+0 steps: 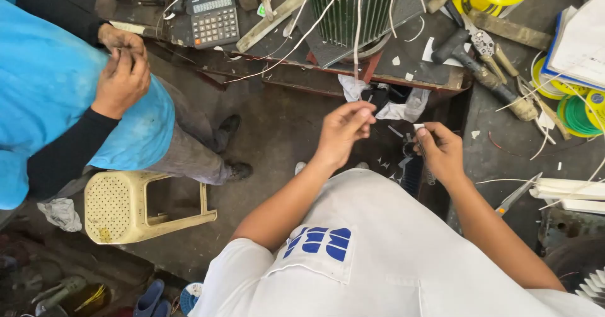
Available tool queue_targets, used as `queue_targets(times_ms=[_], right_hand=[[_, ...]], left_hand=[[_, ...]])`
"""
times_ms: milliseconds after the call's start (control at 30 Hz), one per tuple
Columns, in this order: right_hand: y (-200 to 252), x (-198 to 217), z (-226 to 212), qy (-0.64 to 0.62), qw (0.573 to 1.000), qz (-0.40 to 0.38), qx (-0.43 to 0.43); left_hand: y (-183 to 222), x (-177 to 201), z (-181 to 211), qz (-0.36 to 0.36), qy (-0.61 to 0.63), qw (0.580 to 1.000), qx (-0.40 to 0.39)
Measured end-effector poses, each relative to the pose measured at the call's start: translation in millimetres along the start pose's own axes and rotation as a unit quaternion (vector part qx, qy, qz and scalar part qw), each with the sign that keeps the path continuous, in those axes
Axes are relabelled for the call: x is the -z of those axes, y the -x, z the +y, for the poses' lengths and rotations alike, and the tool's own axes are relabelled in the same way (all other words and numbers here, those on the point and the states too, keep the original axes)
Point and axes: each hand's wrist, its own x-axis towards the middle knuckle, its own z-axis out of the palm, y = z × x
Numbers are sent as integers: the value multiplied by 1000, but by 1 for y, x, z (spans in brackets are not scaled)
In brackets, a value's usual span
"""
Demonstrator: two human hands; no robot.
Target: Tying and securing copper wire windings on an electric motor stator using string and hand tools.
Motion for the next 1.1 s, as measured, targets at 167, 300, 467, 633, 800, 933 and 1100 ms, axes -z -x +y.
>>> queue_targets(times_ms=[167, 300, 467, 633, 800, 933, 1100], right_hand=[[-6, 8, -14, 21, 1000, -23, -1], [-17, 8, -24, 47, 998, -43, 24], [-55, 4, -54, 139, 969, -48, 199], [-70, -22, -131, 253, 912, -28, 322], [-71, -66, -191, 460, 759, -98, 451], [-74, -71, -187, 482, 720, -135, 480], [-88, -77, -197, 502, 675, -213, 497]], left_hand=[[-5, 40, 59, 52, -313, 899, -302], [-2, 49, 134, 72, -419, 789, -444], [-15, 11, 174, -25, -578, 538, -613], [-17, -11, 146, -192, -618, 410, -642], [-15, 8, 134, -230, -631, 391, -629], [-17, 21, 127, -233, -625, 407, -624], [-23, 29, 116, -216, -607, 428, -634]])
